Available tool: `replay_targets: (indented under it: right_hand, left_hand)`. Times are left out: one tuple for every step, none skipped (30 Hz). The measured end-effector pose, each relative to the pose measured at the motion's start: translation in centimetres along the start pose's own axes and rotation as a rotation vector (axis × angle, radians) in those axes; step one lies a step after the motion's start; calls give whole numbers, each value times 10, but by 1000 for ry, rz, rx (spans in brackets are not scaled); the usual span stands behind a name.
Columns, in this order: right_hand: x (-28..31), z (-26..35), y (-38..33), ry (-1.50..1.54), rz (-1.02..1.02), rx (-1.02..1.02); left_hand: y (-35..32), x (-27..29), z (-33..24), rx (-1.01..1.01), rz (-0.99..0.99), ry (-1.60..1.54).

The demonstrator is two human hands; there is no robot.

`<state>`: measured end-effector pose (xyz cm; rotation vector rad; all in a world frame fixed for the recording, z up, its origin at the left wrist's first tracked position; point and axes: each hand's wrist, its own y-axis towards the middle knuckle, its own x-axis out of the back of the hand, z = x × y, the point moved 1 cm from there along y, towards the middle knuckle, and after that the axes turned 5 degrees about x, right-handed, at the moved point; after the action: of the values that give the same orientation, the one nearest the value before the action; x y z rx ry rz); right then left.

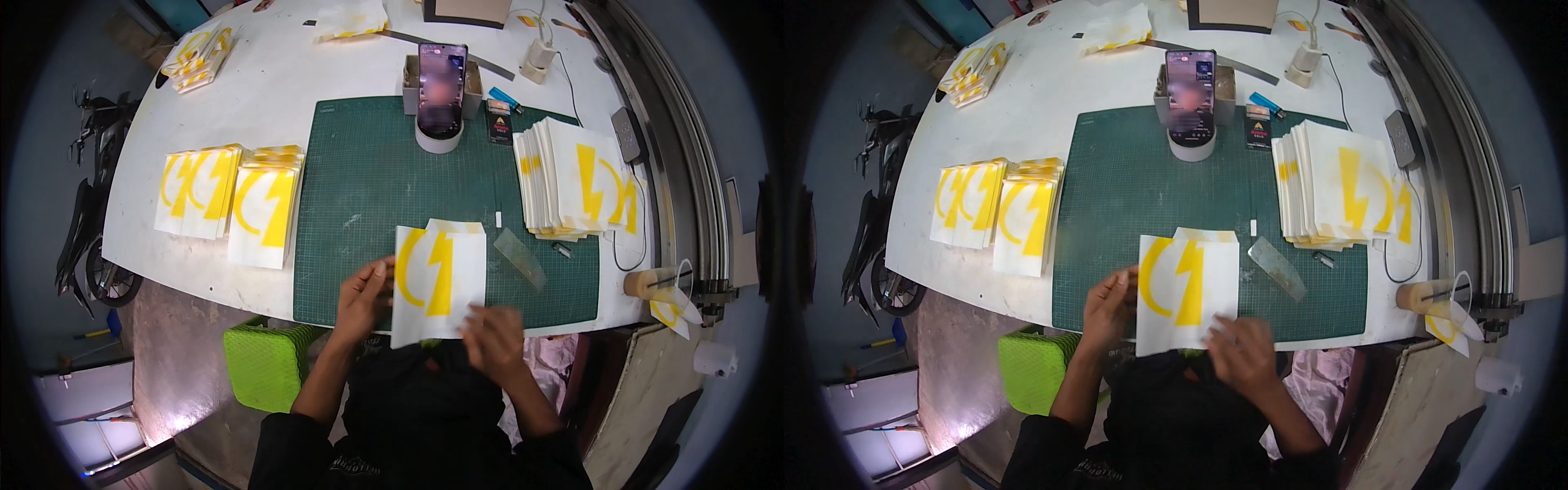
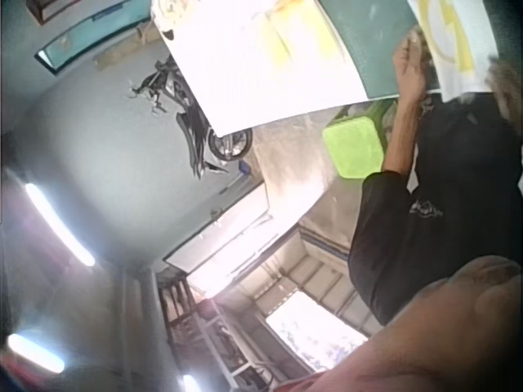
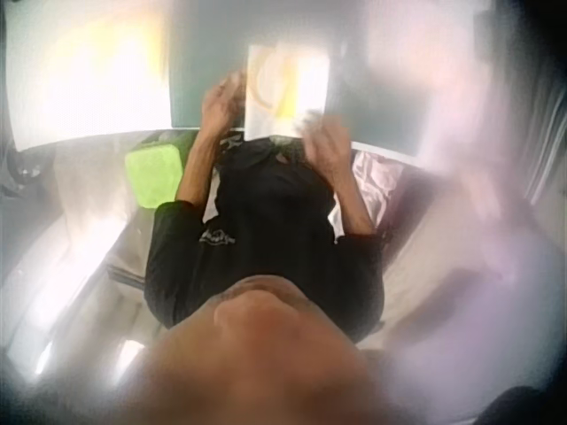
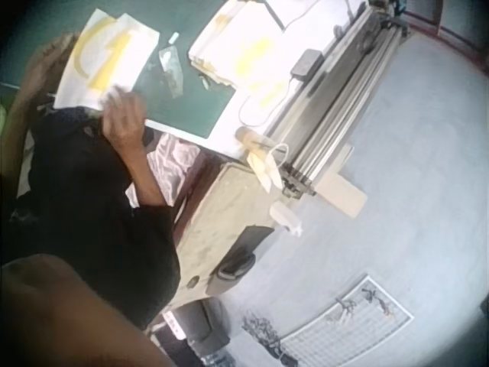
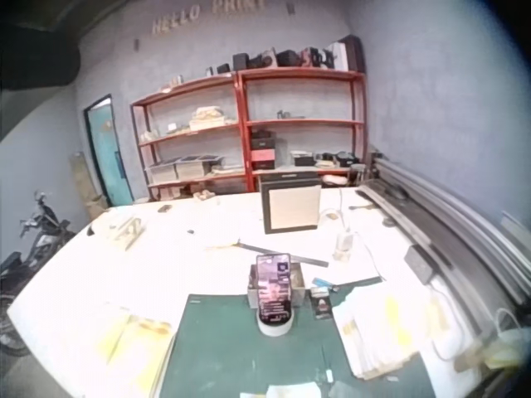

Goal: The person folds white sticker sheets with yellow graphics in half on a green cutting mat. They smooth the folded edges with their hands and a plastic scraper tool, then stack the finished sheets. A cat walks across the table during the process.

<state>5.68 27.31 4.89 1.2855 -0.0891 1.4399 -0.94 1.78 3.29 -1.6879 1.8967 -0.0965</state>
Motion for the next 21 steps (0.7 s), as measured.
replay_targets:
  right_hand:
    - [8, -5, 10, 38, 7, -121]
    - [8, -7, 11, 83, -31, -191]
    - [9, -11, 12, 124, -76, -258]
    - [9, -14, 13, 166, -121, -325]
    - [8, -16, 12, 164, -105, -360]
    - [8, -19, 14, 152, -106, -363]
    - [8, -23, 16, 140, -107, -365]
    - [8, -26, 19, 128, -109, -368]
    - [9, -28, 24, 143, -121, -401]
    - [11, -29, 31, 161, -132, -431]
    - [12, -29, 35, 179, -143, -460]
    - [12, -29, 34, 195, -146, -454]
    - [9, -29, 34, 214, -148, -444]
    - [7, -28, 33, 234, -150, -434]
    - [3, -23, 29, 336, -124, -462]
    - [-5, -13, 24, 437, -96, -492]
    - [-12, -2, 24, 537, -69, -526]
    - [-19, 14, 32, 499, -44, -503]
    - [-22, 36, 47, 457, -17, -482]
    - [-24, 41, 49, 495, 10, -500]
    - [-25, 46, 50, 533, 37, -521]
  left_hand:
    - [1, 4, 6, -4, -40, -29]
    - [0, 6, 11, -8, -81, -58]
    - [-2, -3, 11, -64, -179, 67]
    - [-1, -4, 13, -66, -164, 100]
    - [1, -4, 15, -69, -150, 132]
    - [2, -5, 16, -72, -135, 167]
    - [1, -6, 15, -83, -140, 148]
    - [-1, -7, 13, -93, -143, 129]
    - [-2, -8, 12, -102, -148, 111]
    - [-4, -7, 11, -121, -135, 100]
    - [-6, -4, 9, -139, -123, 89]
    - [-7, -2, 8, -158, -111, 77]
    - [-8, 0, 7, -170, -122, 71]
    - [-8, 0, 7, -182, -133, 65]
    - [-9, 1, 7, -194, -144, 60]
    - [-11, -4, 7, -212, -153, 14]
    - [-14, -12, 7, -227, -161, -30]
    - [-16, -18, 8, -241, -167, -74]
    - [-18, -20, 11, -251, -163, -29]
    - [-21, -22, 15, -267, -160, 16]
    - [-25, -22, 17, -281, -155, 61]
